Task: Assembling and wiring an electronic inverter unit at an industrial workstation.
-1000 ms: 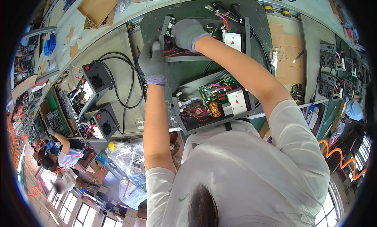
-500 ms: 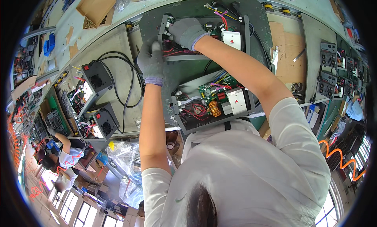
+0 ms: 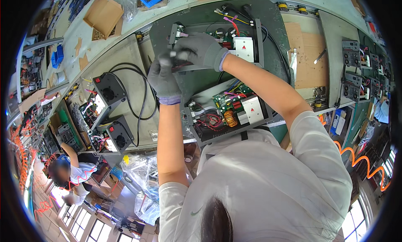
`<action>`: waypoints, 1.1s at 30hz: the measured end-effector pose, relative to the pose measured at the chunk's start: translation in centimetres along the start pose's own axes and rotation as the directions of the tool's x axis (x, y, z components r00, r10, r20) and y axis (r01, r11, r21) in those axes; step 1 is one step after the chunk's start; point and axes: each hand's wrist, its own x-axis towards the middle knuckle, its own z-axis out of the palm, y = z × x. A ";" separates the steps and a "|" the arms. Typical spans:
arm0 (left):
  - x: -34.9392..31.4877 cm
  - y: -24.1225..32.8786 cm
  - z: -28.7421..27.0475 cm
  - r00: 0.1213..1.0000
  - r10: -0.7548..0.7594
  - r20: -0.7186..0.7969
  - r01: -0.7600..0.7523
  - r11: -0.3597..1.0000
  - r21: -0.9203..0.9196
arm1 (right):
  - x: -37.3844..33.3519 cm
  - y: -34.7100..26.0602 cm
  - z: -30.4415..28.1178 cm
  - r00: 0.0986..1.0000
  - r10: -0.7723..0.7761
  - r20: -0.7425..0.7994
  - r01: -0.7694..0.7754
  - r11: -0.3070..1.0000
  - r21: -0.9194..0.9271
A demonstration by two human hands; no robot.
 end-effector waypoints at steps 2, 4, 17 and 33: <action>0.7 0.4 0.4 0.988 0.148 0.040 -0.151 0.984 0.094 | -0.2 0.6 -0.4 0.984 0.179 0.016 -0.179 0.984 0.001; 2.1 0.8 0.9 0.962 0.258 0.091 -0.261 0.761 0.595 | -0.2 1.0 -0.8 0.972 0.194 -0.130 -0.199 0.979 -0.029; 9.2 1.3 4.1 0.690 0.037 0.723 -0.698 -0.229 0.678 | -0.9 3.8 -1.1 0.945 0.322 0.051 -0.315 0.860 0.402; 9.0 -2.9 1.7 0.964 0.100 0.245 -0.074 0.991 -0.115 | 4.6 4.1 -1.8 0.824 0.548 0.145 -0.437 0.776 -0.454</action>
